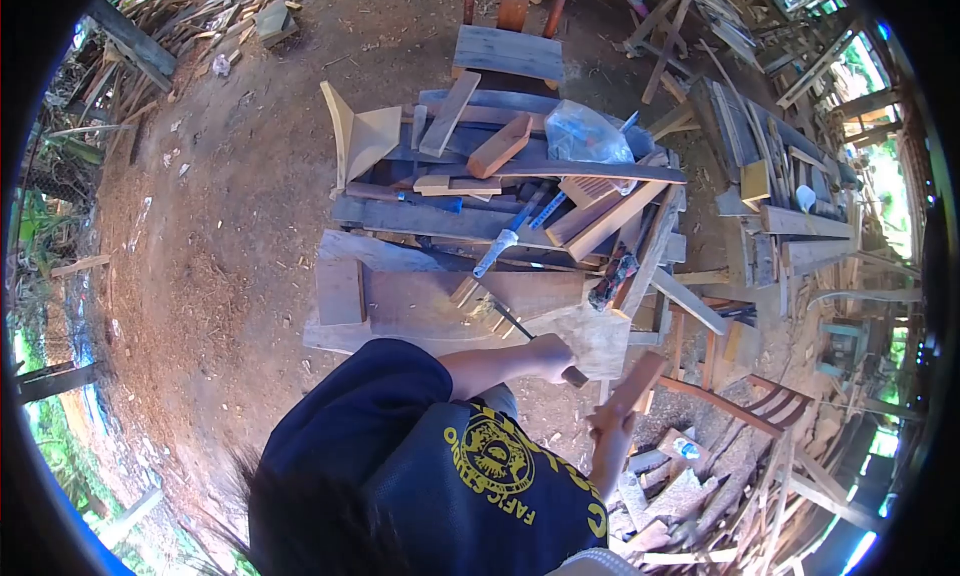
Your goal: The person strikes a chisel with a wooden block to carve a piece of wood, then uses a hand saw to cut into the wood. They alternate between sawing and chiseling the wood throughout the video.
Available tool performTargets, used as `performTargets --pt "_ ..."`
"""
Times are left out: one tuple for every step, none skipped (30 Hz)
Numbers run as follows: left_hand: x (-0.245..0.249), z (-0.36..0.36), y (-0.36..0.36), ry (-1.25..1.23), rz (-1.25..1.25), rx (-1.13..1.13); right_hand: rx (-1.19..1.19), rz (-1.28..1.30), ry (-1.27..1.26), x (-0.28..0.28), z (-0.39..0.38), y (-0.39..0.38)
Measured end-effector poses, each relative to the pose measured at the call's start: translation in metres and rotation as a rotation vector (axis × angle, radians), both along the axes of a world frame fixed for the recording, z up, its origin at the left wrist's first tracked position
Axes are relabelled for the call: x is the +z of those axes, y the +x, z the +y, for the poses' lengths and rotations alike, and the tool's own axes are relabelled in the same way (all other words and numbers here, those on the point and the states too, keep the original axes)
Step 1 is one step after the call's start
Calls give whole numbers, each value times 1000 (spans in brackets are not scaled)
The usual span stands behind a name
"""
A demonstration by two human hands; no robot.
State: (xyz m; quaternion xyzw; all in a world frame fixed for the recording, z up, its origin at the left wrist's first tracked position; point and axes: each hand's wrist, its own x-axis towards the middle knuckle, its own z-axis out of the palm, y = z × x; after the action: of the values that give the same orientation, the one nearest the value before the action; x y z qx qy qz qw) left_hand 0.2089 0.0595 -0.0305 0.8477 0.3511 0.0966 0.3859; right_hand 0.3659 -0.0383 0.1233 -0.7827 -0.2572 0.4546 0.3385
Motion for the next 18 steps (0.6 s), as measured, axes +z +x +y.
performTargets --pt "0 0 0 19 5 -15 -103 81 23 -6 2 10" --pt "-2 0 -1 15 -2 -19 -204 158 46 -11 3 19" --pt "-8 0 0 54 -53 -21 -204 148 41 -7 5 17" --pt "-17 -3 2 86 -104 -19 -251 277 56 -1 9 10" --pt "-26 -6 6 116 -83 -40 -299 404 67 2 12 4" --pt "-32 -7 8 126 -58 -65 -298 391 48 -3 11 2" --pt "-30 -8 8 98 -39 -71 -295 436 37 -11 8 1" --pt "-28 -8 8 71 -21 -80 -296 481 27 -19 6 1" --pt "-31 -9 10 41 40 -116 -278 481 9 -20 3 -4" --pt "-36 -9 12 12 98 -154 -262 479 -8 -22 1 -12" --pt "-43 -8 9 8 143 -191 -251 473 -27 -19 -1 -20" --pt "-51 -9 6 3 187 -228 -200 462 -31 -16 -4 -24" --pt "-63 -11 4 24 192 -248 -197 432 -52 -14 -8 -27" --pt "-73 -13 3 47 203 -265 -191 408 -69 -14 -10 -29" --pt "-73 -14 4 64 226 -288 -189 401 -85 -15 -13 -27" --pt "-71 -16 6 50 222 -286 -213 380 -79 -19 -17 -24" --pt "-68 -17 8 31 196 -259 -237 362 -71 -22 -21 -23" --pt "-59 -15 7 16 174 -231 -235 364 -81 -25 -22 -20"
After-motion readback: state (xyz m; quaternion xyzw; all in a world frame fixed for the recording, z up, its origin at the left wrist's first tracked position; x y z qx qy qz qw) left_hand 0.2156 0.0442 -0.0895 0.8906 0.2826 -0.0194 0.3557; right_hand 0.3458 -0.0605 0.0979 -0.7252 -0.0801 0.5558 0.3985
